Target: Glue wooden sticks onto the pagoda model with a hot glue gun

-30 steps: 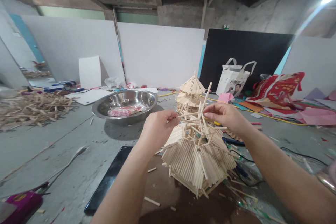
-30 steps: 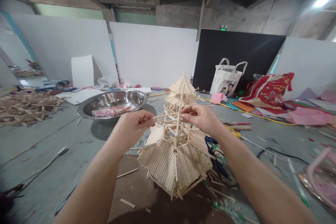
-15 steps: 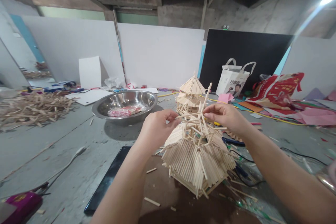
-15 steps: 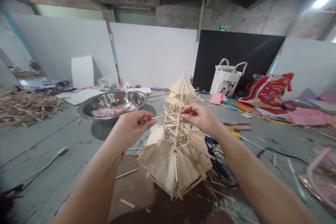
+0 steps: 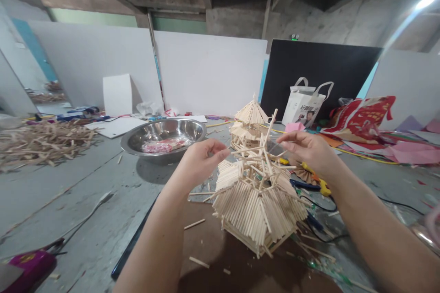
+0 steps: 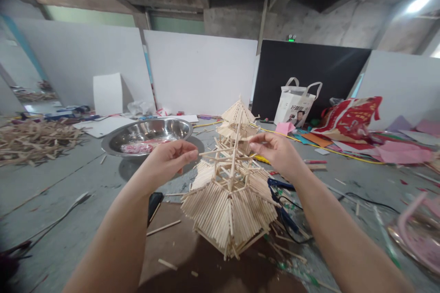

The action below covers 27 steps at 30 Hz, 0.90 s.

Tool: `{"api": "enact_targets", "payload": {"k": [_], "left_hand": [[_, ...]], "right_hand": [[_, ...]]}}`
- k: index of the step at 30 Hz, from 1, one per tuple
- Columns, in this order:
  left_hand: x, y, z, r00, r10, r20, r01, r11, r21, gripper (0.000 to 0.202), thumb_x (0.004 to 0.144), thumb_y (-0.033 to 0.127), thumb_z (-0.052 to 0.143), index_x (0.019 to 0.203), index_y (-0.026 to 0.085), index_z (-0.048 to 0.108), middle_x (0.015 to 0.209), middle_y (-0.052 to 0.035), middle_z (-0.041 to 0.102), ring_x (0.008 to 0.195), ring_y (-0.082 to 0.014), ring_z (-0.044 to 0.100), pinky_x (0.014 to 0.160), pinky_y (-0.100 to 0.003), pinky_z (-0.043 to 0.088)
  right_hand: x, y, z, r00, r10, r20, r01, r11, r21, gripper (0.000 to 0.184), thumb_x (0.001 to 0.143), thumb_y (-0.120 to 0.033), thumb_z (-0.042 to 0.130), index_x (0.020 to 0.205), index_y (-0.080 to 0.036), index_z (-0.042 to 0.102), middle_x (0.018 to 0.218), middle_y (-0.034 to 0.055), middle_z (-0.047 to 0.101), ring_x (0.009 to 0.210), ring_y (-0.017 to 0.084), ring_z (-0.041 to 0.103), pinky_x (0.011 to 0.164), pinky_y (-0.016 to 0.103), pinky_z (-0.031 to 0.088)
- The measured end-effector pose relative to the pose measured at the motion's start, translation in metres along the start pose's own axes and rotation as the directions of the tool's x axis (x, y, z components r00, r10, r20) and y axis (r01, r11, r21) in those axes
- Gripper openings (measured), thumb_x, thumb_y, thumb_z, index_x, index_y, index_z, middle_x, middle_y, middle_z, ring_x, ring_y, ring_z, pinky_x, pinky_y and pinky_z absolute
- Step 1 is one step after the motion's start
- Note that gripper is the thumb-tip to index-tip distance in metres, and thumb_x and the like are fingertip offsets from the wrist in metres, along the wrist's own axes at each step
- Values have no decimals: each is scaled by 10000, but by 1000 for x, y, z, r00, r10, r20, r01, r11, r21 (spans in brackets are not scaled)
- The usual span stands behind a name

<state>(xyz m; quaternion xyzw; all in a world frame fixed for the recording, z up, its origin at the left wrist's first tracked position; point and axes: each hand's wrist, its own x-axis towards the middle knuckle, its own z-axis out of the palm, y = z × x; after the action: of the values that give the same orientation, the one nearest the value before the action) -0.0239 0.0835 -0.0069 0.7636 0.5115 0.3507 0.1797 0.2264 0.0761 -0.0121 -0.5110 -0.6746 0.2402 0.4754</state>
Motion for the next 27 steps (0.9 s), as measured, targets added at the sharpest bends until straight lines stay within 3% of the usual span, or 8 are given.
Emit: {"api": "enact_targets", "payload": {"k": [3,7,13,18,23,27], "left_hand": [[1,-1,0,1000,-3,19,3,1000,-22,223,732,357,450,735,171,573,570,6,548,510,-96,467,504,-230,347],[4,-5,5,999,-49,17,49,998,-26,240,744,349,409,674,170,552,492,19,491,449,-90,425,470,-226,307],[16,-23,28,985,-84,-153,103,987,120,258,727,387,407,629,189,539,521,16,478,506,-113,408,479,-236,249],[23,-32,42,986,-126,-113,144,976,166,297,716,395,418,539,174,507,503,6,461,512,-125,408,481,-240,245],[23,-34,51,998,-68,-19,70,991,113,192,714,287,441,742,166,588,695,-34,604,643,-150,517,561,-237,342],[23,-37,55,997,-19,74,15,999,48,221,695,261,474,841,177,617,802,-40,640,731,-165,552,646,-249,386]], "right_hand": [[-11,5,-9,996,43,-78,-41,999,23,186,692,-375,564,790,-220,591,750,24,616,667,158,574,537,268,439],[-28,15,-18,990,107,-86,-99,991,94,206,715,-420,538,816,-245,583,728,29,622,673,184,584,513,284,443],[-44,26,-16,984,127,-123,-110,985,136,229,678,-425,582,785,-223,578,801,32,632,749,189,583,638,302,458],[-51,32,-3,993,88,-79,-91,995,-33,267,682,-429,557,769,-178,586,739,48,628,673,168,564,631,292,441],[-55,33,14,999,43,-4,-43,972,-230,278,710,-416,523,838,-185,610,820,46,653,732,175,581,677,293,431],[-57,29,25,1000,-14,13,17,931,-365,246,735,-381,497,844,-190,606,867,47,659,811,193,587,723,301,418]]}}
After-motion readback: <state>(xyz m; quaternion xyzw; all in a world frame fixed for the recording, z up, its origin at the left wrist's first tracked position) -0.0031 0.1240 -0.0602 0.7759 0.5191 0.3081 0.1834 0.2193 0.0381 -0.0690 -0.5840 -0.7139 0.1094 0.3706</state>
